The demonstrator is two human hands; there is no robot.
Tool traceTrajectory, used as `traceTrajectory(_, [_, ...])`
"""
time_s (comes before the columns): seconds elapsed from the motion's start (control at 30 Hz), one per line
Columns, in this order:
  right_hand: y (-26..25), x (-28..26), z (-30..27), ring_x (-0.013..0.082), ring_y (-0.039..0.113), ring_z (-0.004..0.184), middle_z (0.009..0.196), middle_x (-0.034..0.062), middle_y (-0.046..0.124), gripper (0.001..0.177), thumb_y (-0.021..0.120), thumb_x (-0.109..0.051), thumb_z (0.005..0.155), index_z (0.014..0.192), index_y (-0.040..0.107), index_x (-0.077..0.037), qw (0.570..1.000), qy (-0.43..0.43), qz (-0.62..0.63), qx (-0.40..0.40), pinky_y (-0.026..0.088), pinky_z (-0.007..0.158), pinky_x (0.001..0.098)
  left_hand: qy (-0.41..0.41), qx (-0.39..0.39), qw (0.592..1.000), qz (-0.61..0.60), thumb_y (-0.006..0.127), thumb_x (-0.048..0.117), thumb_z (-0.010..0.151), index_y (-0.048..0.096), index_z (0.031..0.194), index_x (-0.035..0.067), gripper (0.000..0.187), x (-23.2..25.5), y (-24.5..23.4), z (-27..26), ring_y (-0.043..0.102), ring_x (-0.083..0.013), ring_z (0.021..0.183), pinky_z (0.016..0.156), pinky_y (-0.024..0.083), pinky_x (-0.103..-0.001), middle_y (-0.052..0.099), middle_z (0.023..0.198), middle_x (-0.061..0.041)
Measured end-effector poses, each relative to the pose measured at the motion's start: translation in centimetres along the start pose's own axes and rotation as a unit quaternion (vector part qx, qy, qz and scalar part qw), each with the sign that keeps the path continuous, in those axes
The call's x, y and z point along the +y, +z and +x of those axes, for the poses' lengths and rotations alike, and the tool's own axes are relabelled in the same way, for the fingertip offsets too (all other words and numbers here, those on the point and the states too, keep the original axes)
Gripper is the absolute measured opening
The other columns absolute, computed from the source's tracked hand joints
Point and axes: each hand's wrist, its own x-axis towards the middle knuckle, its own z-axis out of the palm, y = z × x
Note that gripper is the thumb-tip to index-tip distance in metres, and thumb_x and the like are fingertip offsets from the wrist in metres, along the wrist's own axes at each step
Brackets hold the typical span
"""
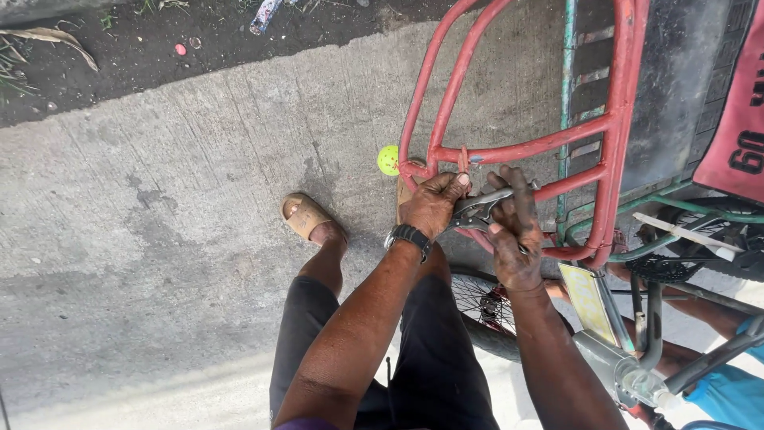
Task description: Preparing a welding machine and using pliers to repair a metal frame
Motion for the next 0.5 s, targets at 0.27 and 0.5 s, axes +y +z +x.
traceTrajectory(0.27, [-5.2,-5.6,-1.8,0.0289,0.032,0.162,0.182,0.0072,0.017,0.099,0.052,0.002,0.081,0.173,0.018,-0.016,0.994,-0.041,0.081,0.065,0.049,0.120,0.0486,-0.033,-0.024,0.999,0.012,0.064,0.050,0.099,0.079,0.092,0.023,0.031,1.3,-0.2,0.0,0.067,-0.0140,0.067,0.071,0.055,-0.029,0.067,0.064,0.003])
traceTrajectory(0.5, [-3.2,-7.0,1.4,0.0344,0.028,0.176,0.188,0.0060,0.009,0.108,0.042,0.021,0.083,0.176,0.011,-0.023,0.981,-0.069,-0.167,0.067,0.037,0.148,0.0475,-0.037,-0.038,0.998,-0.035,0.068,0.041,0.099,0.079,0.095,0.016,0.028,1.5,-0.6,0.0,0.059,-0.0077,0.061,0.058,0.050,-0.024,0.064,0.064,0.003])
